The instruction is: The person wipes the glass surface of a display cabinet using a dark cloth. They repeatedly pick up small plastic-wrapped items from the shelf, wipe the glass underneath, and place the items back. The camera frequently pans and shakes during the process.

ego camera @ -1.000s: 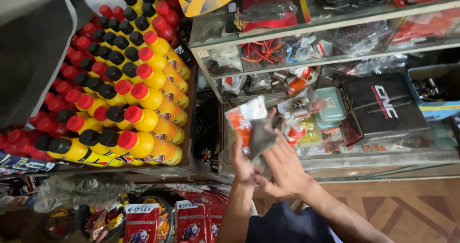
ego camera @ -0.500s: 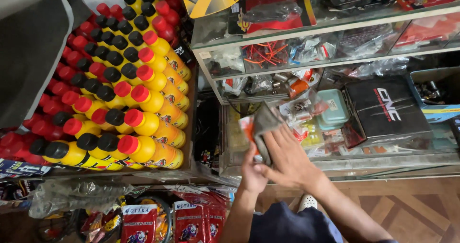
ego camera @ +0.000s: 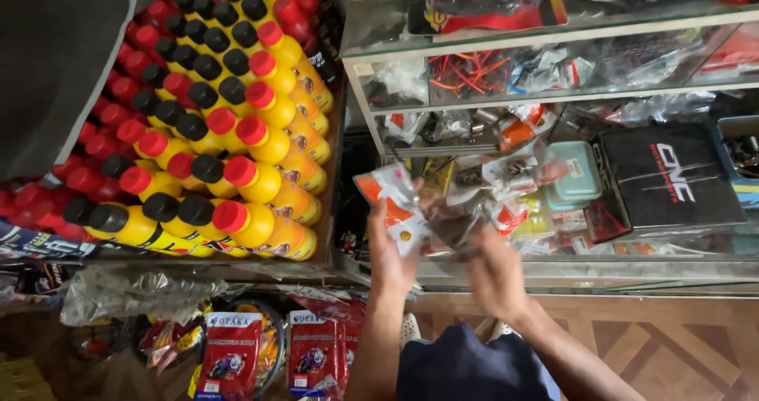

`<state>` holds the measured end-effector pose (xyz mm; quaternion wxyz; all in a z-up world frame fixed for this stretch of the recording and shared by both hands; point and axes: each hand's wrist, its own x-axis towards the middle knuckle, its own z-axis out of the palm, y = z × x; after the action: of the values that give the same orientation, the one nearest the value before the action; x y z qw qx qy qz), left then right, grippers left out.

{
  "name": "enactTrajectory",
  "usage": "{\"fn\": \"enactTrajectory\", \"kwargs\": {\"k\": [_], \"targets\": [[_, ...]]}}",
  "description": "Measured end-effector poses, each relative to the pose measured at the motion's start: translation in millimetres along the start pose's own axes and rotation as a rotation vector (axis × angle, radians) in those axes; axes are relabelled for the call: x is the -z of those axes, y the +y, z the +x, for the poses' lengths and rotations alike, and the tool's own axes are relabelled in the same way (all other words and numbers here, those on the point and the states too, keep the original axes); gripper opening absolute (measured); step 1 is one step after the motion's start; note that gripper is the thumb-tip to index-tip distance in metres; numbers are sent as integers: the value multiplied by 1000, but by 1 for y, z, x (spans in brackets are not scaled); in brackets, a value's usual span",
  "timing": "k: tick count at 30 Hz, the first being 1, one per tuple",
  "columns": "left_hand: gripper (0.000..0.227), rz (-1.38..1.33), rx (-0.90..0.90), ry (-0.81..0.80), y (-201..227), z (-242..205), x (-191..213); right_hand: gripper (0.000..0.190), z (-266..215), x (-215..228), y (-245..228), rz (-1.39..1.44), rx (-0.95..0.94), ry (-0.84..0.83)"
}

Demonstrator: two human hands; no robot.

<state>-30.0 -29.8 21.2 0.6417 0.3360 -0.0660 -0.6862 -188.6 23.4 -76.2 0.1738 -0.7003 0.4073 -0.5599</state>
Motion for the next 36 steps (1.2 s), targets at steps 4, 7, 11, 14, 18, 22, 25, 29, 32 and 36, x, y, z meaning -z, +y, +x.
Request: {"fn": "enactTrajectory", "kwargs": {"k": [4,7,11,14,18,22,25,29,32,36], "targets": [[77,341,-57,-114,3,-6,5,37,42,16,-34,197,-202,-37],[104,779,-45,-262,10,-27,-19,57,70,19,-66,66,-56,-242],[100,831,-15,-263,-8,8,17,40,82,15,-67,-153,-236,-243],[98,904,17,-330,11,6,16,34,90,12,-45,-208,-473,-236],[91,781,-43,-473,22,4,29,29,123,10,-4,-93,-689,-191],[86,779,-37,-473,15,12,65,33,161,-16,19,21,-788,-60],[84,722,-65,-515,12,11,79,42,190,-45,22,382,-883,204],[89,671,-64,-503,13,5,93,57,206,-81,61,508,-850,359],[88,650,-55,-495,19,-2,100,49,206,-98,85,415,-764,370],[87,660,-71,-459,19,-4,110,22,211,-100,95,260,-386,442]]}}
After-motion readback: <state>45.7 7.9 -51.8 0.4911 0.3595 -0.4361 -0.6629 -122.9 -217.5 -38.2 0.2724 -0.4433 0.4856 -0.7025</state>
